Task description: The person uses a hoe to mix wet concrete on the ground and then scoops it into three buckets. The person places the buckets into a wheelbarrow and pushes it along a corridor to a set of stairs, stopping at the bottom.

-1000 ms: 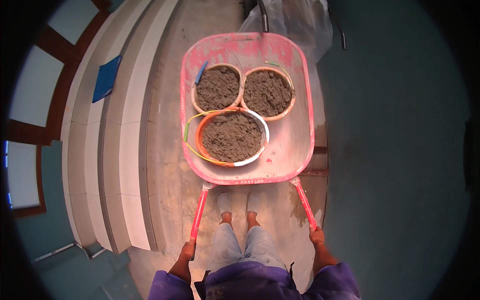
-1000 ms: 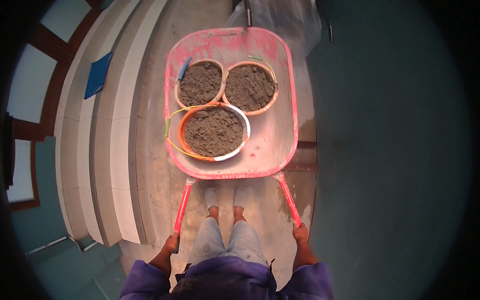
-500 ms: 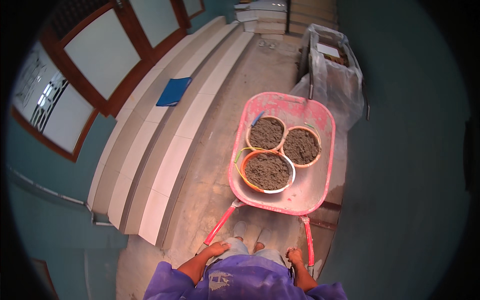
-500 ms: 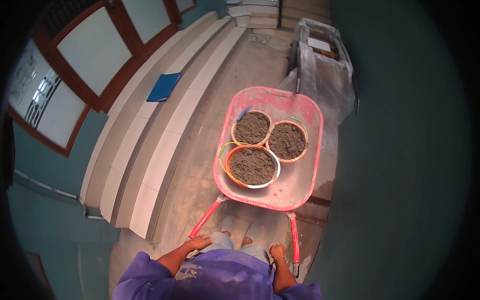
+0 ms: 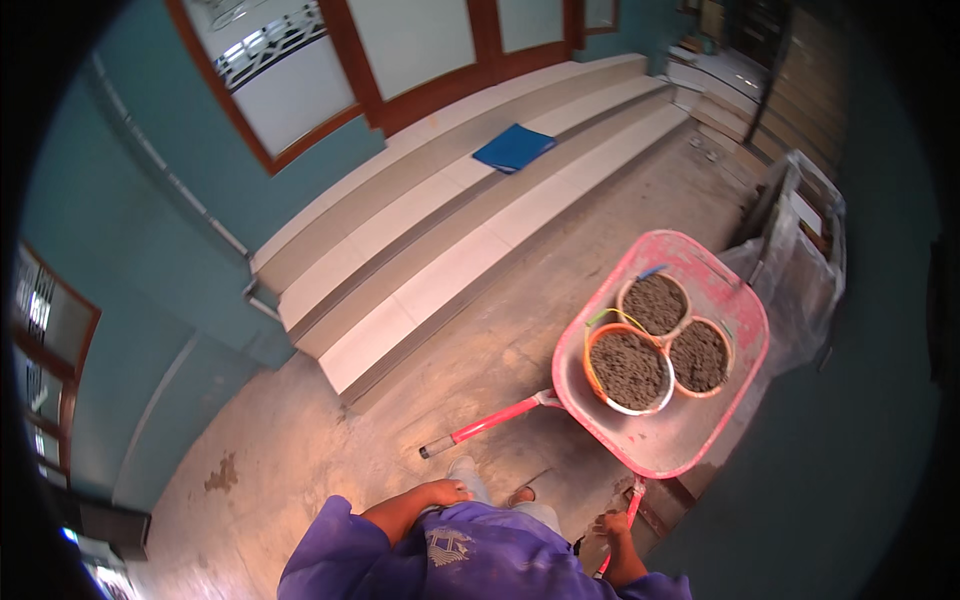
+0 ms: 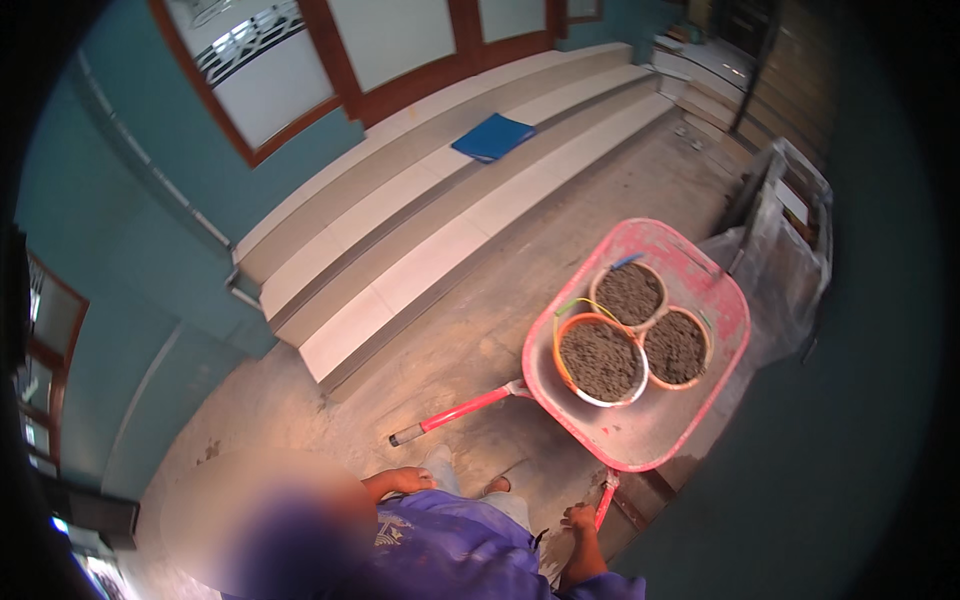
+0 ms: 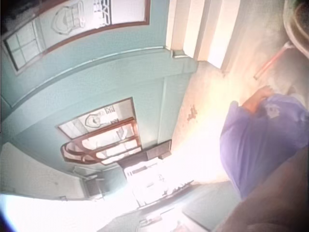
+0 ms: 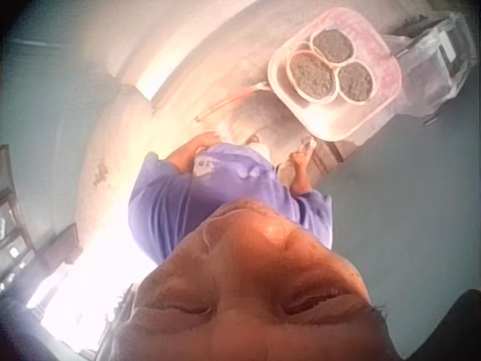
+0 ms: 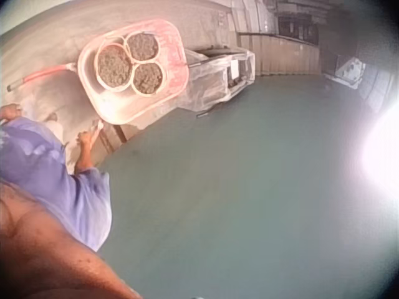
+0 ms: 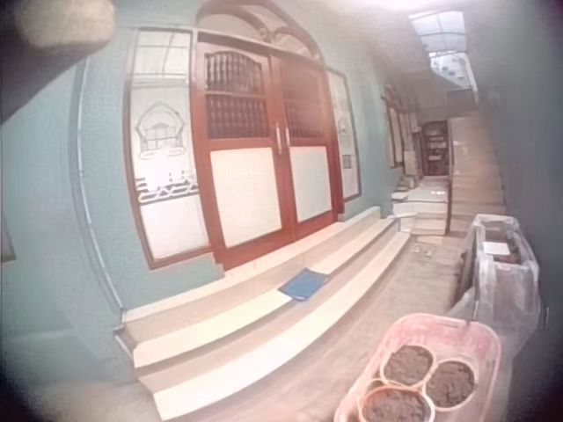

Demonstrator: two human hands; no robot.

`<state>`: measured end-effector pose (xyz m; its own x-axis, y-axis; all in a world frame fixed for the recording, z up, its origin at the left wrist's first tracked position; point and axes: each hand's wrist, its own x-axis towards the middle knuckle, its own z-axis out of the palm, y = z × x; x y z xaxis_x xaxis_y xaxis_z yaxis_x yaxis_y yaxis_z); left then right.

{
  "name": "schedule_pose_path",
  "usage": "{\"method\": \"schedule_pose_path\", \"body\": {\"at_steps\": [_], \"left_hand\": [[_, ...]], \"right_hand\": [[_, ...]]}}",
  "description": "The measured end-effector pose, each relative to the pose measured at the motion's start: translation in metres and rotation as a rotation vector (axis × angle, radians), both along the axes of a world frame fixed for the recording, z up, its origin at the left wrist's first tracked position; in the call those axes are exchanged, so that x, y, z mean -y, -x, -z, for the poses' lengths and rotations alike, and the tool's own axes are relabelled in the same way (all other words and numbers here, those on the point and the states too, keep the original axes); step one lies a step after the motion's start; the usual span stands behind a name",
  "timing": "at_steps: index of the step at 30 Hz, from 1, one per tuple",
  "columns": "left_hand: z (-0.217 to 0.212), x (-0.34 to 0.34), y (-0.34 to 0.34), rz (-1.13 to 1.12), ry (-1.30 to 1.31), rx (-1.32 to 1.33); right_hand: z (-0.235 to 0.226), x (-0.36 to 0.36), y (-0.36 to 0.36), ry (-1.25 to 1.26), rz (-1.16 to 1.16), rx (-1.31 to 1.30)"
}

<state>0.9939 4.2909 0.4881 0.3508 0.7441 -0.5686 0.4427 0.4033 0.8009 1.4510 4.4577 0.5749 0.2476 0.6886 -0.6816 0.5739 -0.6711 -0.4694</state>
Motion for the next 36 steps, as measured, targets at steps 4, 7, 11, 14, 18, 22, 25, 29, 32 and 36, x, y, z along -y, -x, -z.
{"method": "schedule_pose_path", "body": {"at_steps": [4,7,11,14,18,22,25,29,32,36], "left_hand": [[0.029,0.045,0.012,-0.021,-0.007,-0.036],[0.088,0.085,0.017,-0.181,-0.087,-0.034],[0.099,0.148,0.049,-0.333,-0.023,0.173],[0.115,0.213,0.076,-0.574,0.042,0.228],[0.132,0.317,0.114,-0.884,0.262,0.331],[0.183,0.407,0.121,-1.077,0.363,0.288],[0.201,0.451,0.124,-1.152,0.571,0.275],[0.222,0.451,0.108,-1.159,0.619,0.291],[0.225,0.354,0.088,-0.899,0.415,0.449],[0.217,0.359,0.142,-0.916,0.393,0.412]], "right_hand": [[0.000,0.015,0.061,-0.011,-0.011,-0.104],[0.010,0.025,0.113,-0.028,-0.104,-0.091],[0.031,0.064,0.169,0.009,-0.251,0.018],[0.063,0.103,0.234,0.096,-0.268,-0.020],[0.131,0.139,0.282,0.049,-0.740,0.050],[0.152,0.136,0.356,-0.265,-1.364,0.283],[0.149,0.149,0.412,0.065,-0.842,-0.158],[0.137,0.159,0.459,0.100,-0.746,-0.099],[0.180,0.063,0.334,-0.295,-1.158,0.068],[0.200,0.098,0.419,-0.155,-1.516,0.322]]}}
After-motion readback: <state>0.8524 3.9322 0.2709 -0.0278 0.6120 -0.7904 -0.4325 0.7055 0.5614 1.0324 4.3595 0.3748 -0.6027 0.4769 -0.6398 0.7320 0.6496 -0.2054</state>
